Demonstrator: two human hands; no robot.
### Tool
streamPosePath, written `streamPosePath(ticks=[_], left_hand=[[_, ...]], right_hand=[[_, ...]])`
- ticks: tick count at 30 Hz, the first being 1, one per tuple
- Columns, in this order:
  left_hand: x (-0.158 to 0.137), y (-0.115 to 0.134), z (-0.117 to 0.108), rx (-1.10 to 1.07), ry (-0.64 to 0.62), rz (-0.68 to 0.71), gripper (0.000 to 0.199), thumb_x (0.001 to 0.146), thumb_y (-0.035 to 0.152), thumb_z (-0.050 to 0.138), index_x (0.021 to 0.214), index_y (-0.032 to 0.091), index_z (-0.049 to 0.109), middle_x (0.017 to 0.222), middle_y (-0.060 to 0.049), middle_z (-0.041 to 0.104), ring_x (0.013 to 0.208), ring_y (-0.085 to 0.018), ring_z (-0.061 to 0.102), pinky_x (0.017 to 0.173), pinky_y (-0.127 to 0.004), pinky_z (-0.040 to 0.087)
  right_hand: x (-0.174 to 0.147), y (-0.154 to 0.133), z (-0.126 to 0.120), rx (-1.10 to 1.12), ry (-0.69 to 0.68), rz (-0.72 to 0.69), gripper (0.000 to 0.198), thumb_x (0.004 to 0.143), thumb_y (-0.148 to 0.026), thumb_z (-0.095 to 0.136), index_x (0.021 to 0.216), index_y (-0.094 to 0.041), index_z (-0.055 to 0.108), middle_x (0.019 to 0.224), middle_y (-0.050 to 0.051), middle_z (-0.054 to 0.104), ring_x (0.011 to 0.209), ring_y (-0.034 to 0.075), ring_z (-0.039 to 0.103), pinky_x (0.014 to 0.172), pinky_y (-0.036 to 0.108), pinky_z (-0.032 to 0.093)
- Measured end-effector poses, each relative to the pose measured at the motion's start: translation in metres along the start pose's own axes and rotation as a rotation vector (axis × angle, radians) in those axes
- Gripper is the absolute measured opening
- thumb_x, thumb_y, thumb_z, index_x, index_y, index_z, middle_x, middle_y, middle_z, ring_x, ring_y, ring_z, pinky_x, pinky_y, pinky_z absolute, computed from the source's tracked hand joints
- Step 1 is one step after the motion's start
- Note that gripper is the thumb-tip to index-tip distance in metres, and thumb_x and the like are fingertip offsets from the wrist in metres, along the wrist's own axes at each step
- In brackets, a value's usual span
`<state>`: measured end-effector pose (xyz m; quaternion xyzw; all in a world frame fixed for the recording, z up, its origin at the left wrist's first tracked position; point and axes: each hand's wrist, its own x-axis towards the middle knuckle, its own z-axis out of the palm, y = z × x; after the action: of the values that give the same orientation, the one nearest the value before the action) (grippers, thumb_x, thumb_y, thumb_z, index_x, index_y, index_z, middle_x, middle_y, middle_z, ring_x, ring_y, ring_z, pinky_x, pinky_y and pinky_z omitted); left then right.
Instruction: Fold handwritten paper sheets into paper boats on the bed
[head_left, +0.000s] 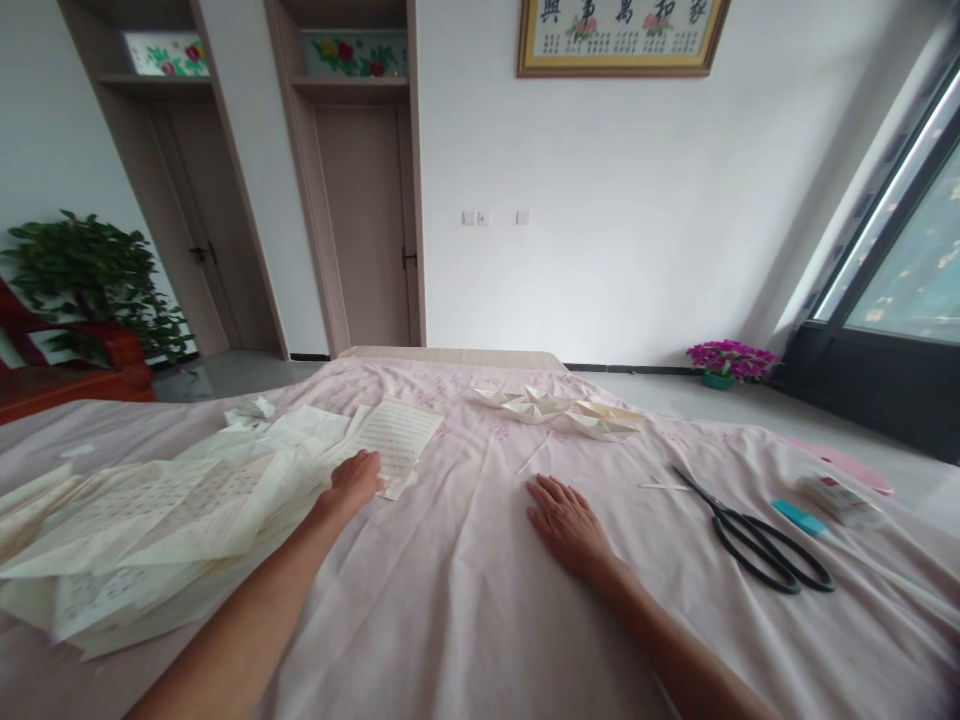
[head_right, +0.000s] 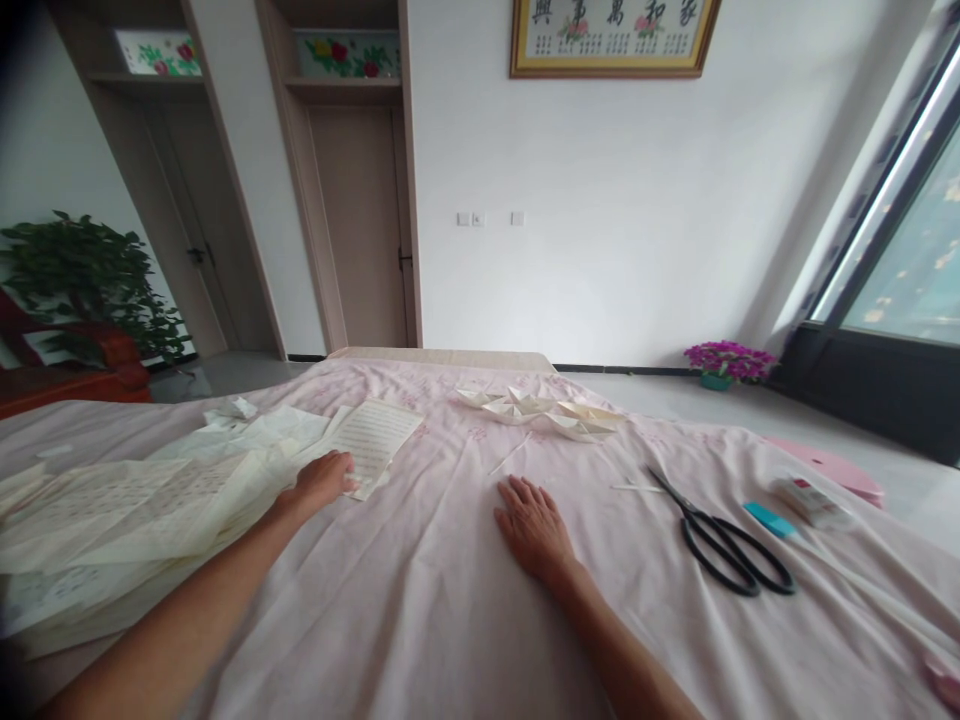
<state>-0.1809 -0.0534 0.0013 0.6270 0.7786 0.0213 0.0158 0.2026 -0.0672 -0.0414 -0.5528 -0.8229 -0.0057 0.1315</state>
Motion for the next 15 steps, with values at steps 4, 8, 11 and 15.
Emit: streamPosePath(ticks=[4,8,11,15], left_hand=[[-0.004,0.006,0.004,0.071,0.036,0.001,0.018,0.088,0.023,0.047,0.098,0.017,0.062,0.109,-0.010,0.061,0.093,-0.023,0.062,0.077,-0.036,0.047],[-0.008,0.009,0.008,0.123,0.053,0.009,0.029,0.091,0.031,0.051,0.114,0.015,0.056,0.116,-0.009,0.058,0.098,-0.021,0.059,0.083,-0.041,0.050],[-0.010,0.011,0.006,0.137,0.035,0.006,0.036,0.089,0.034,0.055,0.120,0.016,0.053,0.119,-0.009,0.056,0.101,-0.021,0.058,0.084,-0.042,0.051],[-0.013,0.012,-0.011,0.115,0.002,0.009,0.034,0.089,0.033,0.054,0.118,0.015,0.054,0.117,-0.010,0.057,0.099,-0.021,0.059,0.083,-0.042,0.051]], right_hand=[[0.000,0.000,0.001,0.003,0.010,0.001,0.050,0.094,-0.046,0.030,0.138,-0.027,0.043,0.145,0.005,0.040,0.135,0.021,0.031,0.111,0.040,0.018],[0.001,0.001,0.002,0.013,0.012,0.004,0.049,0.093,-0.045,0.031,0.137,-0.028,0.044,0.145,0.004,0.040,0.135,0.021,0.031,0.111,0.039,0.019],[0.000,0.001,0.001,0.015,0.009,0.006,0.049,0.093,-0.045,0.031,0.137,-0.027,0.044,0.144,0.005,0.041,0.134,0.021,0.032,0.110,0.039,0.019],[-0.001,0.000,-0.001,0.017,0.014,0.011,0.049,0.093,-0.044,0.032,0.137,-0.027,0.045,0.144,0.005,0.042,0.134,0.021,0.033,0.110,0.038,0.020]])
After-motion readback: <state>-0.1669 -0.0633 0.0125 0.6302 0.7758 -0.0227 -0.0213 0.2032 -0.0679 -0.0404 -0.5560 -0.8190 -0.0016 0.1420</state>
